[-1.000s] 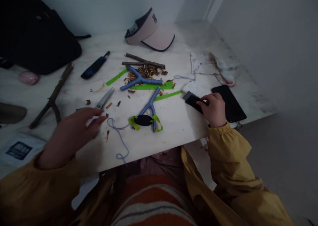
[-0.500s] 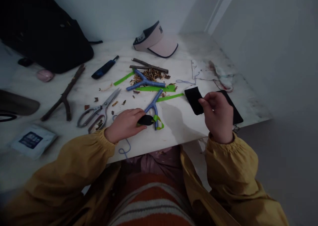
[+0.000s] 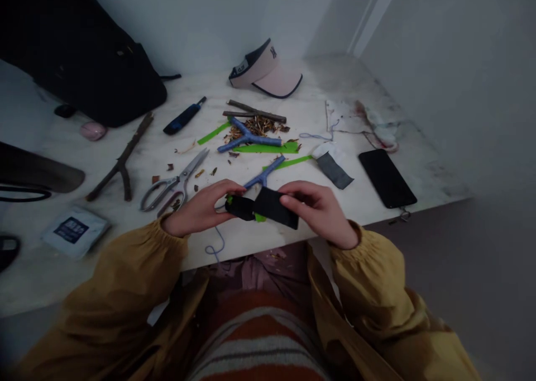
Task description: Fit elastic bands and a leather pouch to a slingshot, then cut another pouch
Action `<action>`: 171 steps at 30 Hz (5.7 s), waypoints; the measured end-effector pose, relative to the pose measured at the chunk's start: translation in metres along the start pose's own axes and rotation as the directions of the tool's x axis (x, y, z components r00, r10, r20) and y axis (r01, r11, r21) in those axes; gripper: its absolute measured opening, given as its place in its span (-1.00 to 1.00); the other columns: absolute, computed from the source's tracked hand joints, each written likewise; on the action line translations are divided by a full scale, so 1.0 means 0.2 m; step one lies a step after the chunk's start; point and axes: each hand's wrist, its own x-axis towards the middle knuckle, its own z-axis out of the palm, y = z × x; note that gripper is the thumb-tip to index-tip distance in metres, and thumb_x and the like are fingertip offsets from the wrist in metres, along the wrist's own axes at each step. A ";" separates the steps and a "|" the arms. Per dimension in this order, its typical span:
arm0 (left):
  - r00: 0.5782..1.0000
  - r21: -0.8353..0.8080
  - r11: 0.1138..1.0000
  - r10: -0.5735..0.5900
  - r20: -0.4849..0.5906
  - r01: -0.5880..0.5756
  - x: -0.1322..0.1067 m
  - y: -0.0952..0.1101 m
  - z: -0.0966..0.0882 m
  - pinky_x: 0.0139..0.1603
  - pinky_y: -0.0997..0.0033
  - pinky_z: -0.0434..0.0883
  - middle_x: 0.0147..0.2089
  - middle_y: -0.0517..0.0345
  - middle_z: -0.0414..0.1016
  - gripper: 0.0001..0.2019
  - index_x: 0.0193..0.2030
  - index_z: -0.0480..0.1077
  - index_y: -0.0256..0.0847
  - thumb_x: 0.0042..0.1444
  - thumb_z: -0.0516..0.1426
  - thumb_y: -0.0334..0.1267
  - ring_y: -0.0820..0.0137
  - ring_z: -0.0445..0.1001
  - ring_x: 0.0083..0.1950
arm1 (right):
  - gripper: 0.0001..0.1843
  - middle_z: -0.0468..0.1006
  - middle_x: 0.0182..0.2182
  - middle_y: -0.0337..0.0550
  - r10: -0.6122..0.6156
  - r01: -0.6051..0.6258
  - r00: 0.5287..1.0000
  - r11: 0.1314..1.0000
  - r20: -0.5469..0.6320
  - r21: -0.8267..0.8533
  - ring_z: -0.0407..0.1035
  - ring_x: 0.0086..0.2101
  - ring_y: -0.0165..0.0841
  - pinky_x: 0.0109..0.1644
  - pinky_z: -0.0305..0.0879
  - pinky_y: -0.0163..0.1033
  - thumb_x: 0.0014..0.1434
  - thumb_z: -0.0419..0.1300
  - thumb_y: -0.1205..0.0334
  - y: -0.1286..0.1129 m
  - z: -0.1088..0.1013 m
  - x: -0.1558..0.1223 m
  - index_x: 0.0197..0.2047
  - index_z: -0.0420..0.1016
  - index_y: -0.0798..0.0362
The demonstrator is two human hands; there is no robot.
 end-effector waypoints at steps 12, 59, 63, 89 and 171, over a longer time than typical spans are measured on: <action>0.972 -0.056 0.996 0.051 -0.230 -0.066 -0.04 0.04 0.07 0.02 0.23 0.40 -0.05 0.03 0.43 -0.68 -0.03 0.27 -0.15 0.07 0.15 -0.44 0.31 0.42 0.01 | -0.87 0.57 -0.13 -0.06 -0.174 0.168 0.981 0.983 -0.081 -0.076 0.44 -0.11 -0.26 0.00 0.38 -0.02 0.17 0.21 0.29 0.02 0.35 -0.01 -0.23 0.58 -0.06; 0.781 0.210 0.910 0.414 -0.468 -0.357 -0.17 0.15 0.10 0.02 0.15 0.51 -0.25 0.05 0.63 -0.78 -0.19 0.46 -0.29 0.01 0.23 -0.57 0.37 0.61 -0.18 | -0.75 0.57 -0.39 -0.06 -0.651 0.607 0.757 0.731 -0.053 -0.312 0.50 -0.28 -0.30 -0.29 0.53 -0.20 0.07 0.25 0.52 0.04 0.28 -0.12 -0.16 0.52 0.11; 0.789 0.289 0.900 0.428 -0.441 -0.327 -0.17 0.17 0.08 0.00 0.19 0.51 -0.29 0.07 0.64 -0.81 -0.23 0.46 -0.28 0.01 0.26 -0.54 0.39 0.62 -0.21 | -0.73 0.57 -0.38 -0.03 -0.667 0.628 0.744 0.712 -0.026 -0.314 0.50 -0.26 -0.28 -0.28 0.55 -0.19 0.04 0.27 0.55 0.05 0.27 -0.13 -0.16 0.52 0.16; 0.787 -0.137 0.958 0.121 -0.604 -0.253 -0.16 0.12 0.16 -0.08 0.12 0.58 -0.21 0.14 0.62 -0.68 -0.22 0.50 -0.16 -0.08 0.28 -0.61 0.36 0.59 -0.25 | -0.67 0.64 -0.27 -0.07 -0.251 0.257 0.960 0.966 -0.121 0.035 0.53 -0.25 -0.32 -0.15 0.50 -0.22 -0.03 0.37 0.44 0.01 0.26 -0.13 -0.15 0.59 0.02; 0.838 0.321 0.881 0.445 -0.316 -0.347 -0.06 0.17 0.17 0.04 0.28 0.49 -0.18 -0.02 0.60 -0.81 -0.08 0.37 -0.34 0.14 0.15 -0.46 0.35 0.56 -0.11 | -0.79 0.68 -0.22 -0.26 0.072 0.103 0.978 0.650 -0.196 0.753 0.56 -0.15 -0.29 0.00 0.51 -0.09 0.01 0.38 0.21 0.18 0.50 -0.18 -0.22 0.61 -0.19</action>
